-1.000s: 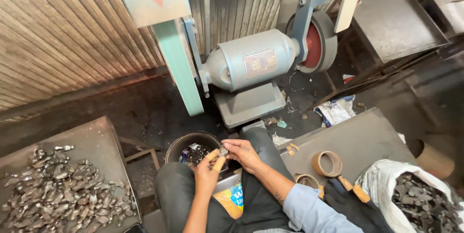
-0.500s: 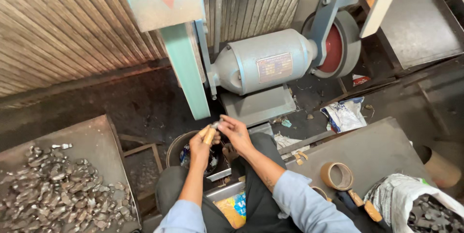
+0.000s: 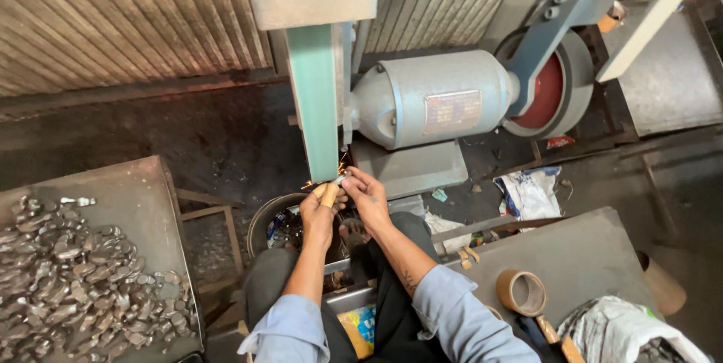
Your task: The person sits on the floor beside a belt grinder and sharpens small metal blade parts one at a time, holding each part against the running belt with sparks flying, then places the finished part on a tray and picks up the next one.
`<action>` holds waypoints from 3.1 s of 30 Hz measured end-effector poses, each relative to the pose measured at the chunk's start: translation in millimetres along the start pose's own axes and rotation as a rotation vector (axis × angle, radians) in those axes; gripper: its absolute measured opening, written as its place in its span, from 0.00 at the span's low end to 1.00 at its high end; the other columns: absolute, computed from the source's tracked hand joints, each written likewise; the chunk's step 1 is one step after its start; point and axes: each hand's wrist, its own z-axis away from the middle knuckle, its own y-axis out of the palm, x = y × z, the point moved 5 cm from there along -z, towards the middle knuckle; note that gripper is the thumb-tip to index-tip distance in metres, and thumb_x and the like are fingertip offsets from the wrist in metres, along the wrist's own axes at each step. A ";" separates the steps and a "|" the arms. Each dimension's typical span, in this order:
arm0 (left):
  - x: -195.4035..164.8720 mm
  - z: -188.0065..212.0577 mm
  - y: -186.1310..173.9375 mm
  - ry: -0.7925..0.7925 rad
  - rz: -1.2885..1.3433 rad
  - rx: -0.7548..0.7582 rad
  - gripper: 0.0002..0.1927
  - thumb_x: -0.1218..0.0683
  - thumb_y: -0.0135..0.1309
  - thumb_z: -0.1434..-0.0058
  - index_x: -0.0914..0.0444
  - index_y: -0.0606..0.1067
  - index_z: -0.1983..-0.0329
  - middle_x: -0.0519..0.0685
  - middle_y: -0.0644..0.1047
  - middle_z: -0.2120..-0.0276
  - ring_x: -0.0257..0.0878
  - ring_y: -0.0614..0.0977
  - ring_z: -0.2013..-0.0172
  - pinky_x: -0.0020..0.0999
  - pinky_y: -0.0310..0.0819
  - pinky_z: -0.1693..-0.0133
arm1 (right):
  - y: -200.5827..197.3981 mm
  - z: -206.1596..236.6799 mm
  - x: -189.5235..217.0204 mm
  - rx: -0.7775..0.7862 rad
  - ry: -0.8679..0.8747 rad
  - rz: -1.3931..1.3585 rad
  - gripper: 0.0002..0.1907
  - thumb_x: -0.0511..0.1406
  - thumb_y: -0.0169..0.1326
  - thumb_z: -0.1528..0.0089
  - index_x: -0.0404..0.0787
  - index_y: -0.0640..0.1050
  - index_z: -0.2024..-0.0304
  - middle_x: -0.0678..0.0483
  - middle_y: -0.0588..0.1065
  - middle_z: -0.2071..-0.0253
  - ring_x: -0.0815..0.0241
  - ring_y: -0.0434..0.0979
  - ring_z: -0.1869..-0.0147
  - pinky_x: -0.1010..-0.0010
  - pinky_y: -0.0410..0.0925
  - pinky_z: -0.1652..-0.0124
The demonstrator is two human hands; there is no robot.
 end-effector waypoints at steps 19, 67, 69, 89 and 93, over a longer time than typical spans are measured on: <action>-192.5 108.5 -231.9 -0.026 -1.955 -0.506 0.12 0.56 0.52 0.38 0.62 0.80 0.53 0.59 0.82 0.59 0.54 0.85 0.55 0.49 0.79 0.55 | -17.9 96.7 -53.6 0.667 -0.095 0.840 0.26 0.35 0.64 0.40 0.35 0.75 0.40 0.50 0.81 0.51 0.62 0.79 0.52 0.70 0.73 0.51; 1.4 0.2 -12.2 -0.054 -0.161 0.060 0.12 0.56 0.53 0.32 0.67 0.80 0.50 0.47 0.83 0.66 0.34 0.82 0.68 0.27 0.75 0.65 | -4.6 7.7 -22.0 0.057 0.039 -0.047 0.12 0.34 0.57 0.34 0.31 0.82 0.53 0.56 0.81 0.64 0.71 0.76 0.65 0.77 0.69 0.63; 2.0 0.9 -11.6 0.006 -0.131 0.061 0.12 0.56 0.54 0.32 0.67 0.81 0.51 0.47 0.82 0.66 0.33 0.82 0.68 0.27 0.74 0.65 | -4.1 7.5 -21.8 0.048 0.034 -0.051 0.12 0.33 0.57 0.34 0.30 0.82 0.54 0.55 0.81 0.64 0.70 0.77 0.64 0.77 0.70 0.62; -200.8 122.2 -218.3 -0.103 -1.769 -0.389 0.26 0.52 0.52 0.33 0.59 0.68 0.32 0.64 0.80 0.56 0.61 0.82 0.55 0.53 0.75 0.53 | -33.6 89.0 -59.1 0.608 0.128 0.567 0.26 0.37 0.60 0.37 0.32 0.74 0.38 0.54 0.80 0.53 0.67 0.78 0.52 0.74 0.72 0.50; -189.2 118.3 -230.7 0.218 -1.718 -0.145 0.32 0.64 0.53 0.45 0.65 0.68 0.34 0.64 0.78 0.52 0.60 0.80 0.52 0.50 0.76 0.52 | -6.2 104.2 -78.5 0.710 0.150 0.778 0.27 0.38 0.62 0.38 0.35 0.75 0.39 0.55 0.78 0.64 0.66 0.76 0.63 0.73 0.72 0.60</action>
